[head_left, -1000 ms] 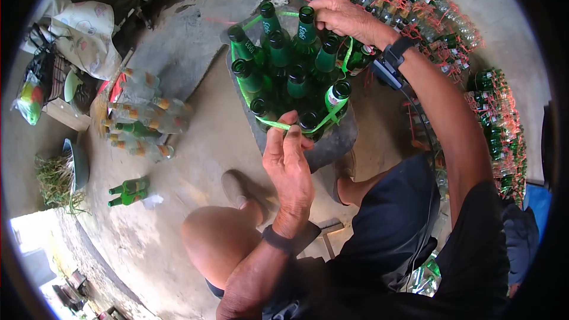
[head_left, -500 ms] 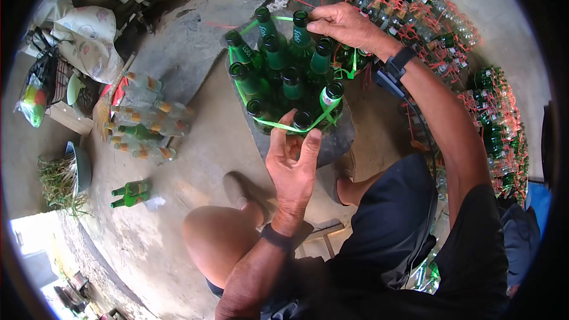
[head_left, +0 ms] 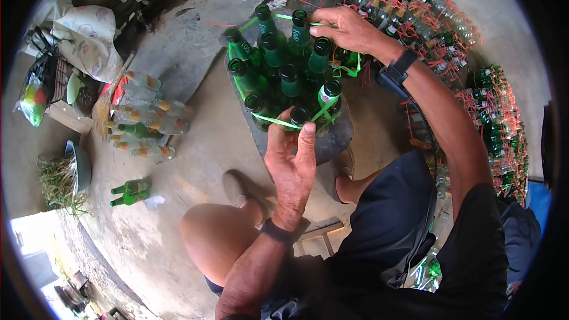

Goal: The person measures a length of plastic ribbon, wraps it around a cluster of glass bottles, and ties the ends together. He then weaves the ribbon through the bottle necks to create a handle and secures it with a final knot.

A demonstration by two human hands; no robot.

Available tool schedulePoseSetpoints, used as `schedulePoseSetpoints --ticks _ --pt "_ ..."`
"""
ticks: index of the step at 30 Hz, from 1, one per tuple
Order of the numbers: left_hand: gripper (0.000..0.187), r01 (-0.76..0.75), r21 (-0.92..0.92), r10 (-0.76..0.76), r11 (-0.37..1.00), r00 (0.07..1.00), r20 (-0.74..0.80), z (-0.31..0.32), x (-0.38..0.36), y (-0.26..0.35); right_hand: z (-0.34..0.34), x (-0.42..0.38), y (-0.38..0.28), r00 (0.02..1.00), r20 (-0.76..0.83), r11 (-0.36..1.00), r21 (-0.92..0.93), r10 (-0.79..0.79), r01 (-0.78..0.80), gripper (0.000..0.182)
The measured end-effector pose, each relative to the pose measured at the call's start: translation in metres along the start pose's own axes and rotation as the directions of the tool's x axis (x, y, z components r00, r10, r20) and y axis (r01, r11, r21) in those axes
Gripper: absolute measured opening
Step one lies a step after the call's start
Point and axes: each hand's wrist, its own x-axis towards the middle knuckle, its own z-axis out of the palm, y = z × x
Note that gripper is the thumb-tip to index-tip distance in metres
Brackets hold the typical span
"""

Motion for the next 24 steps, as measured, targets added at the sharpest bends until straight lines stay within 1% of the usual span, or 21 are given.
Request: schedulePoseSetpoints --ticks 2,3,5,6,8,9,11,12,14,15,17,18,20,24 --pt "0.041 -0.021 -0.009 0.021 1.000 1.000 -0.003 0.000 0.000 -0.001 0.003 -0.001 0.012 0.993 -0.017 0.994 -0.004 -0.113 0.113 0.034" --pt "0.041 -0.005 -0.001 0.005 1.000 1.000 0.004 -0.001 0.000 0.001 0.001 -0.003 0.012 0.993 -0.016 0.994 -0.004 -0.114 0.114 0.034" --pt "0.041 0.010 0.006 -0.010 1.000 1.000 0.008 -0.001 0.000 0.002 -0.005 -0.006 0.010 0.996 0.093 0.998 0.065 0.005 -0.011 0.045" --pt "0.040 -0.005 0.004 0.005 1.000 1.000 0.007 -0.001 0.000 0.002 -0.008 -0.008 0.006 0.996 0.094 0.998 0.064 0.003 -0.009 0.045" --pt "0.040 -0.019 0.003 0.019 1.000 1.000 0.004 -0.001 0.001 0.001 -0.013 -0.013 -0.003 0.982 0.187 0.956 0.281 0.030 -0.083 0.038" --pt "0.039 -0.012 0.002 0.012 1.000 1.000 0.013 -0.002 0.001 0.001 -0.015 -0.016 -0.009 0.982 0.189 0.955 0.283 0.030 -0.083 0.038" --pt "0.038 -0.004 0.000 0.004 1.000 1.000 0.020 -0.003 0.001 0.000 -0.023 -0.018 -0.021 0.954 0.298 0.927 0.352 0.023 -0.132 0.045" --pt "0.038 -0.014 0.015 0.014 1.000 1.000 0.019 -0.003 0.001 -0.002 -0.026 -0.017 -0.025 0.954 0.299 0.926 0.354 0.023 -0.133 0.045" --pt "0.037 -0.021 0.031 0.021 0.999 1.000 0.021 -0.002 0.000 -0.002 -0.028 -0.017 -0.030 0.960 0.279 0.974 0.209 0.024 -0.085 0.053" --pt "0.033 -0.030 0.005 0.030 1.000 0.999 0.011 0.000 0.000 0.000 -0.028 -0.018 -0.028 0.960 0.279 0.974 0.210 0.027 -0.088 0.053" --pt "0.030 -0.038 -0.020 0.038 0.999 0.999 -0.001 0.000 0.001 0.000 -0.025 -0.018 -0.022 0.980 0.197 0.992 0.116 0.030 -0.053 0.063" --pt "0.033 -0.045 -0.011 0.045 0.999 0.999 0.005 -0.002 0.002 -0.001 -0.025 -0.019 -0.023 0.980 0.198 0.991 0.118 0.031 -0.056 0.063" --pt "0.035 -0.050 0.000 0.050 0.999 0.999 0.015 -0.004 0.003 -0.002 -0.025 -0.022 -0.026 0.976 0.206 0.989 0.114 0.071 -0.096 0.076" --pt "0.037 -0.059 0.015 0.058 0.998 0.998 0.036 -0.010 0.005 -0.001 -0.024 -0.025 -0.025 0.985 0.157 0.992 0.097 0.069 -0.085 0.070"
